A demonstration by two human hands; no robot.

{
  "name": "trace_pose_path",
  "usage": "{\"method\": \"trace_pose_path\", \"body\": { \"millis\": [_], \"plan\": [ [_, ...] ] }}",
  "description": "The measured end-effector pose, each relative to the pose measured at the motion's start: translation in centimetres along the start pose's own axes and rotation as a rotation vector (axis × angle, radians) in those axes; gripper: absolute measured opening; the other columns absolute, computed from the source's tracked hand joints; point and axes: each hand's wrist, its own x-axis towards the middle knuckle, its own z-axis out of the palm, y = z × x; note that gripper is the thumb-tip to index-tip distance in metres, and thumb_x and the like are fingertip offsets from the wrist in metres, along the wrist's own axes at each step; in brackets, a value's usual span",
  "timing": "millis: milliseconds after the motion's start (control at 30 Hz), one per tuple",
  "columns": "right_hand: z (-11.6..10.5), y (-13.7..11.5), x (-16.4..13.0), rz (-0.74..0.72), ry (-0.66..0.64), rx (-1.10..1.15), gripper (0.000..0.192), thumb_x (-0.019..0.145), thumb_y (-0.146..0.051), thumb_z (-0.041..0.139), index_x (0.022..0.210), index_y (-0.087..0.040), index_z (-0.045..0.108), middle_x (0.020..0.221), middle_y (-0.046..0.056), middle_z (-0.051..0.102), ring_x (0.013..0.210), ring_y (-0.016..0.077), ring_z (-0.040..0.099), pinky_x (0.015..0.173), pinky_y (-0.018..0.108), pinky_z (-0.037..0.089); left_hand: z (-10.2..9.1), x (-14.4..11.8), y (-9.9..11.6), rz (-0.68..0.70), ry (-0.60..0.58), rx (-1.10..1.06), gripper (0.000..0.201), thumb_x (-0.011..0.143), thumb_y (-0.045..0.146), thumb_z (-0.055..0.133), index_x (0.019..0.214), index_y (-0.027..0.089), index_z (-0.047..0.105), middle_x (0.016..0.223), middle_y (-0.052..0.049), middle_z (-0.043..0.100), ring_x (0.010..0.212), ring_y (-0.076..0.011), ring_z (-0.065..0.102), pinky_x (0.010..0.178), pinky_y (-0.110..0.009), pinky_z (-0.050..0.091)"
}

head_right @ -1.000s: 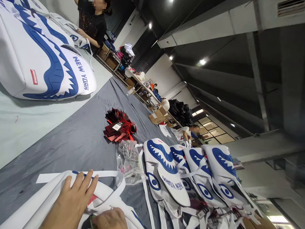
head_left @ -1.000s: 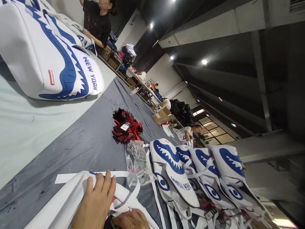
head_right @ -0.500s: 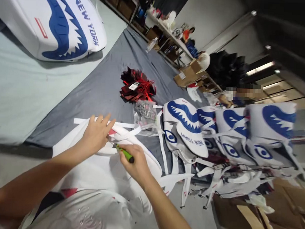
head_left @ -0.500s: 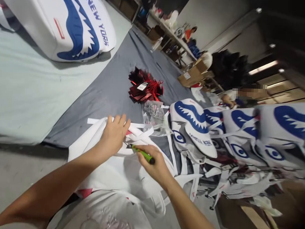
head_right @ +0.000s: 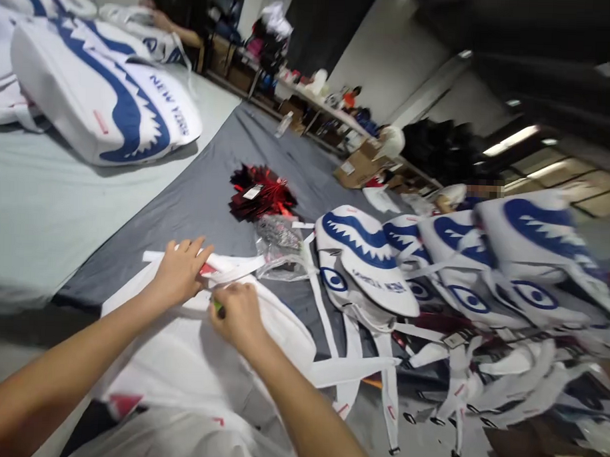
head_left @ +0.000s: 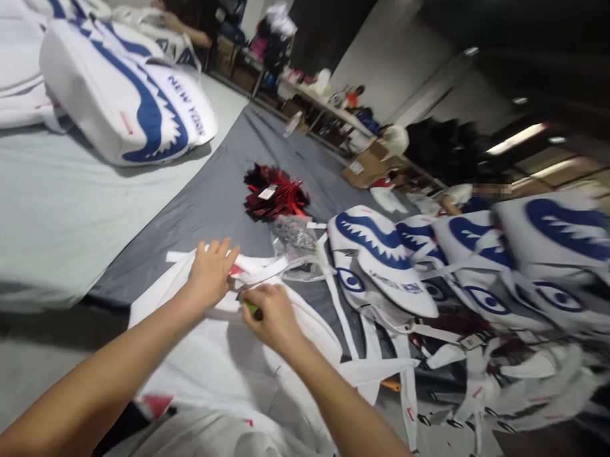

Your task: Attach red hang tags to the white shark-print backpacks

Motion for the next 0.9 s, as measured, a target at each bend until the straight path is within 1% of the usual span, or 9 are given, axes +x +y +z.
{"method": "trace_pose_path", "body": {
  "millis": [100, 200, 267, 333, 400, 500, 667, 800, 900],
  "plan": [
    [0.5, -0.8, 0.2, -0.015, -0.020, -0.065, 0.005, 0.082, -0.021, 0.066, 0.083, -0.021, 0.071, 0.079, 0.002, 0.072, 0.083, 0.0173, 0.063, 0.081, 0.031, 0.039, 0.3, -0.1, -0.1, -0.009, 0.009, 0.027, 0.073, 0.081, 0.028, 0.067, 0.148, 0.018, 0.044, 0.157, -0.017, 0.039, 0.128, -0.0340, 0.047, 0.104, -0.050, 0.036],
    [1.1, -0.6, 0.3, 0.026, 0.013, -0.124, 0.005, 0.084, -0.025, 0.065, 0.083, -0.021, 0.069, 0.082, 0.003, 0.072, 0.087, 0.0187, 0.063, 0.082, 0.032, 0.038, 0.8, 0.1, -0.1, -0.004, 0.032, 0.043, 0.074, 0.079, 0.027, 0.069, 0.149, 0.019, 0.045, 0.157, -0.016, 0.040, 0.130, -0.0348, 0.047, 0.104, -0.051, 0.036],
    [1.4, -0.4, 0.1, 0.032, 0.028, -0.123, 0.005, 0.083, -0.024, 0.064, 0.083, -0.021, 0.068, 0.083, 0.003, 0.073, 0.088, 0.0193, 0.064, 0.083, 0.033, 0.038, 1.0, 0.2, 0.1, -0.005, 0.047, 0.037, 0.074, 0.079, 0.026, 0.071, 0.148, 0.020, 0.046, 0.157, -0.016, 0.041, 0.130, -0.0350, 0.048, 0.104, -0.051, 0.037],
    [1.6, -0.3, -0.2, 0.001, 0.041, -0.073, 0.003, 0.082, -0.022, 0.064, 0.083, -0.021, 0.067, 0.085, 0.002, 0.072, 0.089, 0.0185, 0.064, 0.083, 0.032, 0.038, 1.0, 0.2, 0.3, -0.018, 0.040, 0.027, 0.075, 0.079, 0.028, 0.072, 0.148, 0.020, 0.047, 0.157, -0.016, 0.041, 0.129, -0.0347, 0.049, 0.104, -0.051, 0.037],
    [1.7, -0.1, -0.5, -0.013, 0.058, -0.041, 0.005, 0.082, -0.019, 0.063, 0.083, -0.022, 0.066, 0.083, 0.001, 0.072, 0.087, 0.0177, 0.064, 0.082, 0.031, 0.037, 1.2, 0.2, 0.5, -0.024, 0.027, 0.012, 0.077, 0.079, 0.032, 0.074, 0.149, 0.020, 0.046, 0.157, -0.015, 0.041, 0.129, -0.0346, 0.048, 0.104, -0.052, 0.037],
    [1.6, 0.0, -0.5, -0.006, 0.078, -0.084, 0.006, 0.080, -0.016, 0.061, 0.080, -0.022, 0.063, 0.076, 0.001, 0.070, 0.079, 0.0184, 0.063, 0.080, 0.032, 0.037, 1.9, 0.5, 0.7, -0.016, 0.030, -0.009, 0.079, 0.079, 0.032, 0.075, 0.151, 0.022, 0.044, 0.158, -0.013, 0.040, 0.130, -0.0344, 0.047, 0.106, -0.054, 0.036],
    [1.2, -0.1, 0.2, -0.088, 0.015, -0.034, 0.014, 0.077, -0.014, 0.058, 0.087, -0.023, 0.064, 0.086, 0.002, 0.073, 0.086, 0.0192, 0.064, 0.082, 0.031, 0.038, 3.0, 0.9, 1.0, -0.030, 0.046, -0.063, 0.069, 0.085, 0.031, 0.068, 0.150, 0.025, 0.045, 0.159, -0.011, 0.040, 0.130, -0.0347, 0.046, 0.107, -0.056, 0.035],
    [1.0, 0.4, 0.4, -0.044, -0.006, -0.085, 0.011, 0.076, -0.016, 0.059, 0.083, -0.023, 0.063, 0.079, 0.002, 0.072, 0.078, 0.0196, 0.063, 0.078, 0.032, 0.037, 3.0, 1.3, 1.1, -0.028, -0.019, -0.092, 0.062, 0.091, 0.025, 0.060, 0.151, 0.026, 0.043, 0.159, -0.009, 0.039, 0.133, -0.0338, 0.045, 0.108, -0.057, 0.035],
    [0.8, 0.6, 0.4, -0.036, -0.039, -0.021, 0.013, 0.077, -0.018, 0.059, 0.087, -0.023, 0.065, 0.083, 0.001, 0.073, 0.080, 0.0197, 0.064, 0.079, 0.031, 0.038, 2.9, 1.4, 1.1, -0.018, -0.051, -0.121, 0.064, 0.091, 0.023, 0.061, 0.152, 0.026, 0.041, 0.160, -0.009, 0.038, 0.133, -0.0344, 0.045, 0.108, -0.057, 0.037]
  ]
}}
